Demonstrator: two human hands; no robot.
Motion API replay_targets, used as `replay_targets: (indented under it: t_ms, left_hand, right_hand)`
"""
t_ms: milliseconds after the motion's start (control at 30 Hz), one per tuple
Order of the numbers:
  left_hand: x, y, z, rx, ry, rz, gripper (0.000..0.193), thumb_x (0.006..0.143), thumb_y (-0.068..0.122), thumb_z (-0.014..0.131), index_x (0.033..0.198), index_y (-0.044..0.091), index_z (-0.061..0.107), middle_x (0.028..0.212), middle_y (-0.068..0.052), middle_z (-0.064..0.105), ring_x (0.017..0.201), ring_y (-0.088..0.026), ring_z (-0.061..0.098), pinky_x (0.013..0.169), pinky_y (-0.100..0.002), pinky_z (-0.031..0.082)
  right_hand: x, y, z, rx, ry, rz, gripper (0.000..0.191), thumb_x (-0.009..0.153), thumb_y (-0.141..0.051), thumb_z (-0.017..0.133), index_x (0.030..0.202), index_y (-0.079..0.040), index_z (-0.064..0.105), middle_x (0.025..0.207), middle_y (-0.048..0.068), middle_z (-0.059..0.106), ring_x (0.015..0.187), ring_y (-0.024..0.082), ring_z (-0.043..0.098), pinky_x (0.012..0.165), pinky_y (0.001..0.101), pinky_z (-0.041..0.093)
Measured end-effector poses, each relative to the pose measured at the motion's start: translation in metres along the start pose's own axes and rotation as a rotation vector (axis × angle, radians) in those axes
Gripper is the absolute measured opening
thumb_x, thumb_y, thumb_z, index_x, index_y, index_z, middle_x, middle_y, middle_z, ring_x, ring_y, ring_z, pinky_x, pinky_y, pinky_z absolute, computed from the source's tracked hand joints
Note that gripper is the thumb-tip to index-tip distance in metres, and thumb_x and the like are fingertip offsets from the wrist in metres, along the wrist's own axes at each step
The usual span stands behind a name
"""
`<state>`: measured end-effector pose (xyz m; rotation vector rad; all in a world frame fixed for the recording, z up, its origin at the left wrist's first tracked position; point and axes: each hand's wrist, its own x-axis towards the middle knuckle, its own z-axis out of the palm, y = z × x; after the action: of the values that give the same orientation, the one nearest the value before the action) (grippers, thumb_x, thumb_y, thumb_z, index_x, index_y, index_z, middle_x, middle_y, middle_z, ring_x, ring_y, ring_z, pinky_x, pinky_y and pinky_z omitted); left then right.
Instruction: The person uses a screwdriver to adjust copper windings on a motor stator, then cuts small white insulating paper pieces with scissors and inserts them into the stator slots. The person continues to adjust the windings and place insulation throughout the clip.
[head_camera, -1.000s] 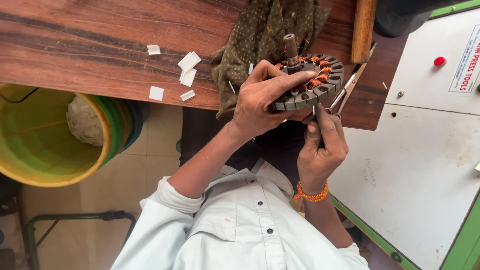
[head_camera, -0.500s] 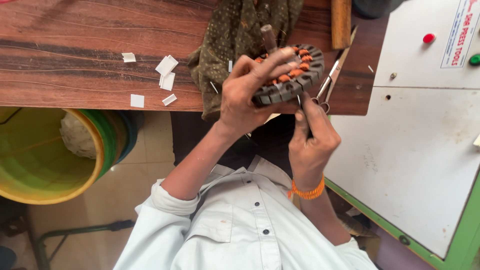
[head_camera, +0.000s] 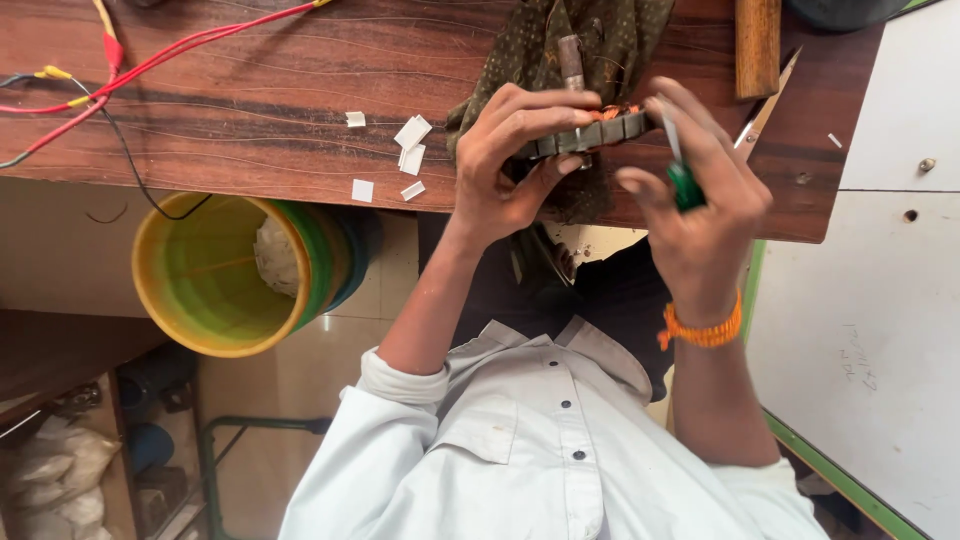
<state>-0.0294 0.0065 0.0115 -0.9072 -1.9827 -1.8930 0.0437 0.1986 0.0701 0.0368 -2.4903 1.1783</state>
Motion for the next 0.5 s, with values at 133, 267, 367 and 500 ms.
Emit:
replay_targets:
  t_ms: [133,267,367,500]
  left_hand:
    - [-0.001,0.01,-0.002,0.002,0.017,-0.006,0.029,0.098,0.01,0.078,0.123,0.01,0.063,0.13,-0.009,0.07,0.116,-0.025,0.069,0.1,-0.033,0.058]
    - [-0.001,0.014,0.001,0.042,0.071,-0.018,0.025,0.1,0.011,0.075,0.121,0.007,0.061,0.126,-0.009,0.072,0.111,-0.024,0.072,0.095,-0.033,0.059]
    - [-0.006,0.015,0.01,0.154,0.139,0.029,0.022,0.102,0.013,0.071,0.12,0.005,0.06,0.121,-0.012,0.072,0.107,-0.025,0.072,0.092,-0.033,0.059]
    - [-0.014,0.006,0.016,0.288,0.184,0.116,0.018,0.099,0.014,0.066,0.113,0.003,0.061,0.106,-0.013,0.074,0.099,-0.024,0.074,0.085,-0.034,0.06]
  right_hand:
    - [0.027,0.0,0.01,0.135,-0.07,-0.107,0.046,0.107,-0.043,0.07,0.126,-0.002,0.068,0.129,0.015,0.072,0.109,0.021,0.075,0.092,0.031,0.064]
    - [0.025,-0.002,0.016,0.078,-0.066,-0.106,0.04,0.107,-0.037,0.076,0.127,-0.003,0.072,0.114,0.012,0.077,0.103,0.021,0.077,0.088,0.0311,0.063]
    - [0.017,0.001,0.018,0.14,-0.026,-0.133,0.039,0.107,-0.037,0.072,0.122,-0.001,0.069,0.117,0.014,0.073,0.11,0.025,0.075,0.095,0.0348,0.063]
    - [0.009,0.007,0.022,0.124,-0.004,-0.157,0.036,0.11,-0.034,0.075,0.122,-0.001,0.069,0.119,0.014,0.074,0.11,0.024,0.076,0.094,0.033,0.065]
